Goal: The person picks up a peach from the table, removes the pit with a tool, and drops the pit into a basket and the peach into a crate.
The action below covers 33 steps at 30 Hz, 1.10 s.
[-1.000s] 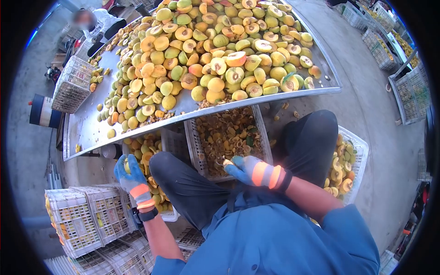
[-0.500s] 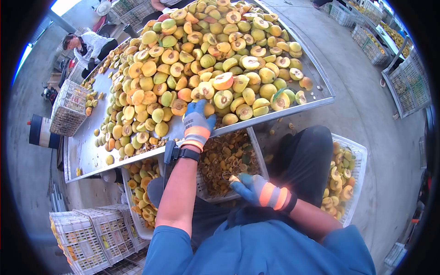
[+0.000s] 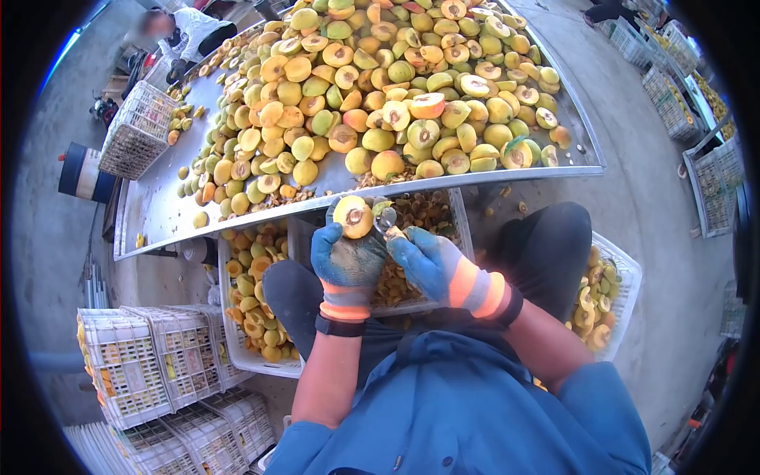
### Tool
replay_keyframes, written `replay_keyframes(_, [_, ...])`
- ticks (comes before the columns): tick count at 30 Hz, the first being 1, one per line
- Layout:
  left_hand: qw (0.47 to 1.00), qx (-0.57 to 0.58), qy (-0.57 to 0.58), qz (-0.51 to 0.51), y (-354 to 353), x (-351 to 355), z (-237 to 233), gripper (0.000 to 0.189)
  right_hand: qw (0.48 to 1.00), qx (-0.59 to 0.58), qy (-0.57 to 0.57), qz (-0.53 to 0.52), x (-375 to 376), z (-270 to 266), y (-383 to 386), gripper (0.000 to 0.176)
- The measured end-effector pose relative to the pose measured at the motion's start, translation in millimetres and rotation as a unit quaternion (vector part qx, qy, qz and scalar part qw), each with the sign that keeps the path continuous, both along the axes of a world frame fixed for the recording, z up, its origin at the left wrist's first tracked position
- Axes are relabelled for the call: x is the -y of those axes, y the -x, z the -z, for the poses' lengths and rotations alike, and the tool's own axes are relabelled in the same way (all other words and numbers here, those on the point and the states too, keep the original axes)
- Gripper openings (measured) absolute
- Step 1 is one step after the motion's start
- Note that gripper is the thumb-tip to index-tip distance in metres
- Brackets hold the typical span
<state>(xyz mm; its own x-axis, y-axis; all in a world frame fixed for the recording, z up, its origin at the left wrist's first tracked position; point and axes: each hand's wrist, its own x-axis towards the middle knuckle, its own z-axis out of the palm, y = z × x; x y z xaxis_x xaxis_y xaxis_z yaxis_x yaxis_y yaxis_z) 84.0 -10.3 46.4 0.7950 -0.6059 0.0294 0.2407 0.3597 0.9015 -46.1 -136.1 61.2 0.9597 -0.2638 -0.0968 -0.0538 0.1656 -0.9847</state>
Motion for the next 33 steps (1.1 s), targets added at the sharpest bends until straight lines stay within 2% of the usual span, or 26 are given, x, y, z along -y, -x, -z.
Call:
replay_keyframes(1, [0.986, -0.13, 0.107, 0.021, 6.1, -1.3, -5.2, 0.048, 0.998, -0.033, -0.048, -0.006, -2.9, -1.9, -1.5, 0.018])
replay_keyframes(2, [0.943, -0.255, 0.211, 0.041, 10.9, -1.9, -7.0, 0.048, 0.993, -0.066, -0.095, -0.012, -5.6, -3.7, -2.1, 0.019])
replay_keyframes(3, [0.939, -0.274, 0.209, 0.018, 13.5, -2.0, 0.2, 0.049, 0.994, -0.076, -0.071, -0.013, -8.3, -5.8, -2.3, 0.02])
replay_keyframes(5, [0.948, -0.258, 0.185, -0.021, 22.7, 0.5, 2.3, 0.053, 0.995, -0.096, -0.021, -0.015, -11.1, -9.3, -1.1, 0.022])
replay_keyframes(7, [0.954, -0.25, 0.157, -0.05, 29.7, 3.9, 1.0, 0.052, 0.997, 0.001, 0.072, -0.006, -13.3, 6.6, 3.3, 0.031])
replay_keyframes(8, [0.97, -0.2, 0.133, -0.049, 32.1, 4.3, 2.2, 0.046, 0.992, 0.049, 0.119, -0.001, -13.9, 12.1, 5.0, 0.036])
replay_keyframes(11, [0.996, -0.035, 0.047, -0.06, 43.0, 3.7, 6.2, 0.035, 0.994, 0.032, 0.106, -0.005, -17.4, 17.8, 7.2, 0.037])
replay_keyframes(13, [0.992, 0.089, -0.029, -0.09, 52.3, 4.7, 7.3, 0.031, 0.997, 0.019, 0.08, -0.01, -20.7, 8.2, 12.0, 0.039])
replay_keyframes(16, [0.991, -0.084, 0.062, -0.087, 56.4, 4.9, 14.4, 0.03, 0.995, -0.009, 0.094, -0.035, -18.1, -0.7, 15.1, 0.041])
replay_keyframes(19, [0.988, -0.106, 0.045, -0.099, 59.9, 9.4, 15.4, 0.032, 0.992, -0.025, 0.106, -0.06, -17.4, 4.2, 13.8, 0.043])
replay_keyframes(22, [0.978, -0.181, 0.063, -0.077, 56.5, 7.3, 25.3, 0.04, 0.986, 0.001, 0.147, -0.076, -14.2, 13.1, 15.8, 0.043])
replay_keyframes(25, [0.979, -0.177, 0.074, -0.073, 57.3, 1.1, 37.9, 0.048, 0.966, 0.022, 0.232, -0.111, -6.3, 20.0, 16.7, 0.04])
replay_keyframes(29, [0.985, -0.124, 0.0, -0.118, 61.7, 0.7, 44.0, 0.047, 0.945, 0.063, 0.289, -0.137, -5.8, 41.1, 16.6, 0.027])
replay_keyframes(31, [0.983, -0.101, -0.033, -0.152, 69.2, 5.5, 26.3, 0.045, 0.99, -0.027, 0.061, -0.125, -11.4, 21.5, 16.2, 0.032])
replay_keyframes(32, [0.983, -0.054, -0.062, -0.162, 69.8, 5.9, 27.3, 0.045, 0.989, -0.072, -0.055, -0.116, -13.1, 14.7, 16.5, 0.035])
replay_keyframes(33, [0.981, -0.007, -0.092, -0.171, 70.2, 6.1, 29.4, 0.044, 0.987, -0.022, 0.076, -0.138, -10.5, 24.2, 16.3, 0.036])
